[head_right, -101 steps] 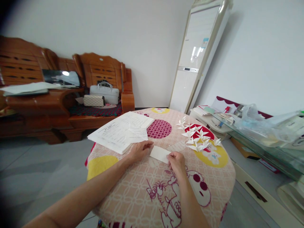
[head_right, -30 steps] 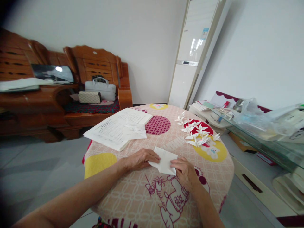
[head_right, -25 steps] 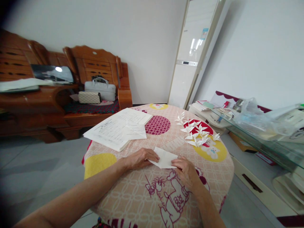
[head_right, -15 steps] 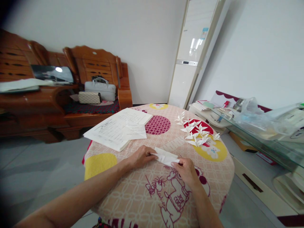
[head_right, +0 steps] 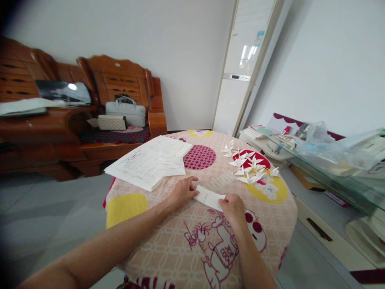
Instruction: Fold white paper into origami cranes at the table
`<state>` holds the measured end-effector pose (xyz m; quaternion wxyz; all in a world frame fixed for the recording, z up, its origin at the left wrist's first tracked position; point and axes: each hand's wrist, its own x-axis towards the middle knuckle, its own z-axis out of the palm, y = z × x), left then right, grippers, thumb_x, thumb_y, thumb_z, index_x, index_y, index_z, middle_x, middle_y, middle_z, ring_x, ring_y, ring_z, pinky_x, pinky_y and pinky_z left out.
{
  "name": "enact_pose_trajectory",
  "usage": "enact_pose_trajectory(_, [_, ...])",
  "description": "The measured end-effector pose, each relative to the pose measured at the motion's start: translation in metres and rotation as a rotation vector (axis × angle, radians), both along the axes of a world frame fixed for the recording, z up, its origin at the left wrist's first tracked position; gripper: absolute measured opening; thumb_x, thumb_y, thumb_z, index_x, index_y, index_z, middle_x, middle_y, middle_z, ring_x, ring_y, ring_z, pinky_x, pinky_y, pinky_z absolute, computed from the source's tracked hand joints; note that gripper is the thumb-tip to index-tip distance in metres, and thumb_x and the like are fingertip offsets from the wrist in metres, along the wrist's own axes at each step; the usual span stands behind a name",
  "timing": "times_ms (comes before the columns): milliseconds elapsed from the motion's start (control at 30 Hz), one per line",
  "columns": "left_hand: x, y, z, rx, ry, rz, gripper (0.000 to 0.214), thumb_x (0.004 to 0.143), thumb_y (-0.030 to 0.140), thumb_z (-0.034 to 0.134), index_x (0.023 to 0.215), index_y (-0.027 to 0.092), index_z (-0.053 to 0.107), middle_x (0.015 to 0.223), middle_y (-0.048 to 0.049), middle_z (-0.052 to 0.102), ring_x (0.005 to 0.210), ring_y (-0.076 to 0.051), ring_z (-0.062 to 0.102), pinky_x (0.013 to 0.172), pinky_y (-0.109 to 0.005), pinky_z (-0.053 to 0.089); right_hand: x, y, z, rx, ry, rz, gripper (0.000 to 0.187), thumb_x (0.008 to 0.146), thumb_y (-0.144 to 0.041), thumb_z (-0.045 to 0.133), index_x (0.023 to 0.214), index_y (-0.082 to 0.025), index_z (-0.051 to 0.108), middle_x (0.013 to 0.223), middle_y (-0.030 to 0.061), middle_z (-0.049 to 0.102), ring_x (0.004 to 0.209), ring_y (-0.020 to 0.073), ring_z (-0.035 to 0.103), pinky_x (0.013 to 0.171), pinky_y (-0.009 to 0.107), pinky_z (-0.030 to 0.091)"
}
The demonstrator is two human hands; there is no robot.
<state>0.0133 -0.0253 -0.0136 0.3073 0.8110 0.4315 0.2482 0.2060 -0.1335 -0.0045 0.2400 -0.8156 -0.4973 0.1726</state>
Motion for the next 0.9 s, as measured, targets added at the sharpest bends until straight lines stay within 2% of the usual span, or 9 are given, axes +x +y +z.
enact_pose_trajectory(133, [-0.0001, -0.0001, 0.0019, 0.013, 0.038, 0.014, 0.050, 0.070, 0.017, 0.061, 0.120, 0.015, 0.058, 0.071, 0.0010, 0.067, 0.067, -0.015, 0.061, 0.062, -0.024, 0.041, 0.0006, 0.0002, 0.0001, -0.021, -0.126, 0.001, 0.028, 0.079, -0.029, 0.055, 0.059, -0.014, 0.068, 0.055, 0.0073, 0.064, 0.055, 0.0168, 0.060, 0.051, 0.024, 0.035])
enact_pose_trajectory(267, [-0.0008, 0.0007, 0.0040, 0.013, 0.062, 0.009, 0.052, 0.068, 0.016, 0.062, 0.121, 0.015, 0.058, 0.071, 0.0010, 0.067, 0.067, -0.015, 0.061, 0.062, -0.024, 0.041, 0.0031, 0.0000, -0.0004, -0.054, -0.023, -0.023, 0.028, 0.079, -0.031, 0.054, 0.063, -0.014, 0.069, 0.052, 0.0074, 0.064, 0.046, 0.0158, 0.058, 0.047, 0.024, 0.035])
enact_pose_trajectory(600, [-0.0010, 0.0020, 0.0015, 0.025, 0.067, -0.001, 0.055, 0.067, 0.016, 0.062, 0.122, 0.014, 0.058, 0.070, 0.0012, 0.067, 0.067, -0.015, 0.062, 0.066, -0.025, 0.044, 0.0009, -0.0013, 0.0005, -0.063, 0.229, -0.114, 0.031, 0.077, -0.031, 0.053, 0.049, -0.017, 0.055, 0.040, 0.0005, 0.053, 0.028, 0.0128, 0.049, 0.032, 0.022, 0.032])
enact_pose_trajectory(900, [-0.0007, 0.0029, 0.0025, 0.007, 0.073, 0.010, 0.058, 0.067, 0.017, 0.063, 0.125, 0.015, 0.057, 0.070, 0.0008, 0.068, 0.067, -0.016, 0.063, 0.064, -0.025, 0.044, 0.0030, -0.0009, -0.0029, -0.052, 0.218, -0.102, 0.031, 0.077, -0.030, 0.053, 0.048, -0.018, 0.055, 0.040, -0.0003, 0.053, 0.028, 0.0127, 0.049, 0.031, 0.022, 0.033])
